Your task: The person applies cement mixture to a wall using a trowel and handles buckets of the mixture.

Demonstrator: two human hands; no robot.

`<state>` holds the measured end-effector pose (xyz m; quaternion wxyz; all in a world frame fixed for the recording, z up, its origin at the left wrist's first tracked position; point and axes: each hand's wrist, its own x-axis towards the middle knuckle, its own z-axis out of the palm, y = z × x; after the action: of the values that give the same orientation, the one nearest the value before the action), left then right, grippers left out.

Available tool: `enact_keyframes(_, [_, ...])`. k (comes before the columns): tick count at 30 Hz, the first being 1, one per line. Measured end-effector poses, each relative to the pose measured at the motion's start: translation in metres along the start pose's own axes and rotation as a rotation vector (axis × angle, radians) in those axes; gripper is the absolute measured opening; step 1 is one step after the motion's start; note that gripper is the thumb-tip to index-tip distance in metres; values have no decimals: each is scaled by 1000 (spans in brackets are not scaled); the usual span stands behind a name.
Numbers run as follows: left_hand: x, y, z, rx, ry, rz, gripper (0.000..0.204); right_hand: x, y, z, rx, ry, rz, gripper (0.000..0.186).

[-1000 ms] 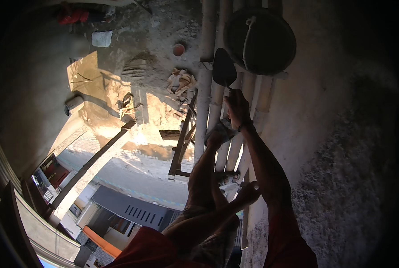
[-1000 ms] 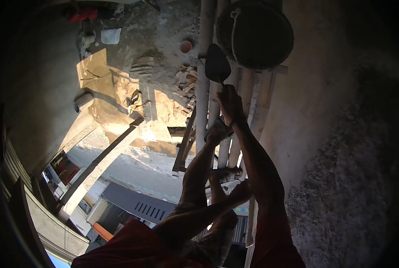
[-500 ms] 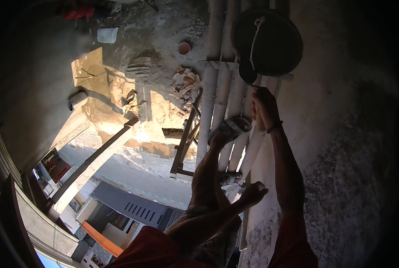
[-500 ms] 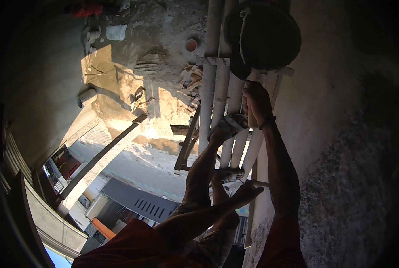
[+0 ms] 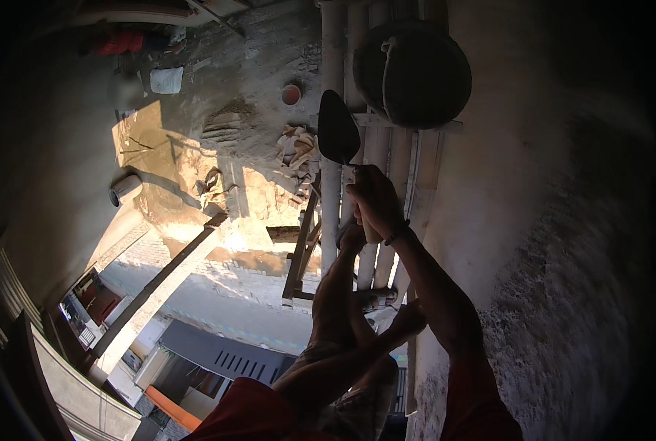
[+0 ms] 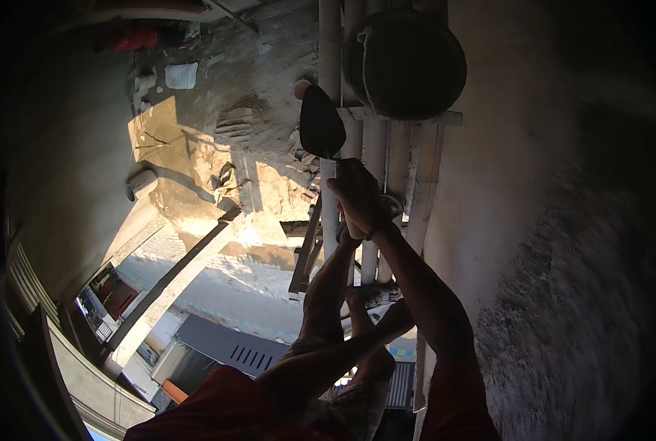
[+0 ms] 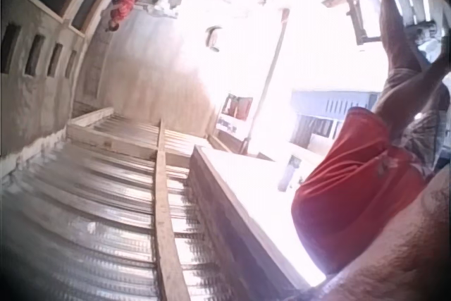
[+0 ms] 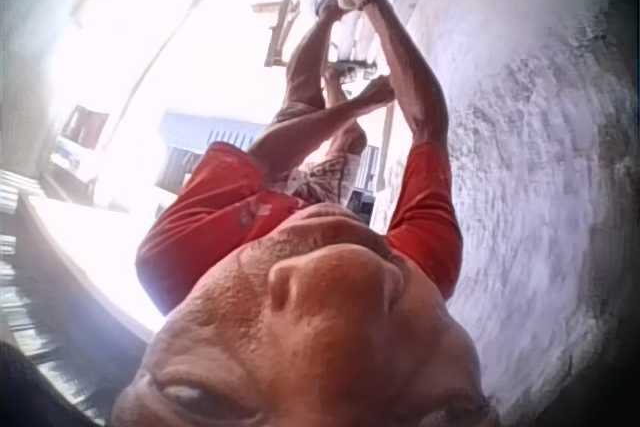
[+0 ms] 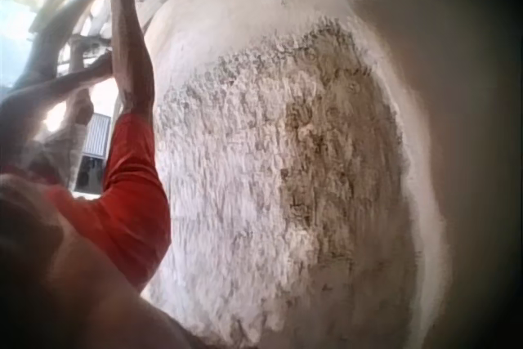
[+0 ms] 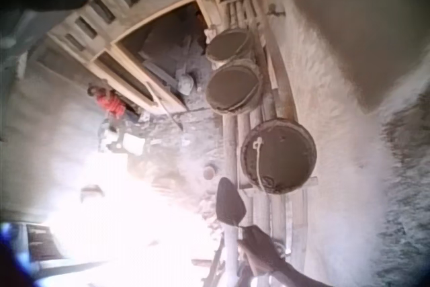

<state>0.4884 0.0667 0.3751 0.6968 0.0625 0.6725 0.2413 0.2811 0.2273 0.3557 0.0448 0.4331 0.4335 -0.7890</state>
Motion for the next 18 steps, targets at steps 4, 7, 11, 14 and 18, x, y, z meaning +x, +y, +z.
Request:
enact_keyframes(4, [-16,44,-29,-15,-134,-85,30,-67,-18,-53,291,60,29,29])
enact_keyframes(7, [-16,30,-28,4,-44,-5,40,-103,-54,-76,417,14,-224,31])
enact_keyframes(11, [-14,21,-30,-3,-2,-114,34,-113,-95,-84,585,-73,-657,40])
enact_keyframes(14, [-6,14,-17,-27,-48,-105,35,-46,-79,-92,507,52,-799,34])
enact_keyframes(18, [-12,27,-25,-57,-41,-96,33,-10,-57,-104,449,194,-65,19])
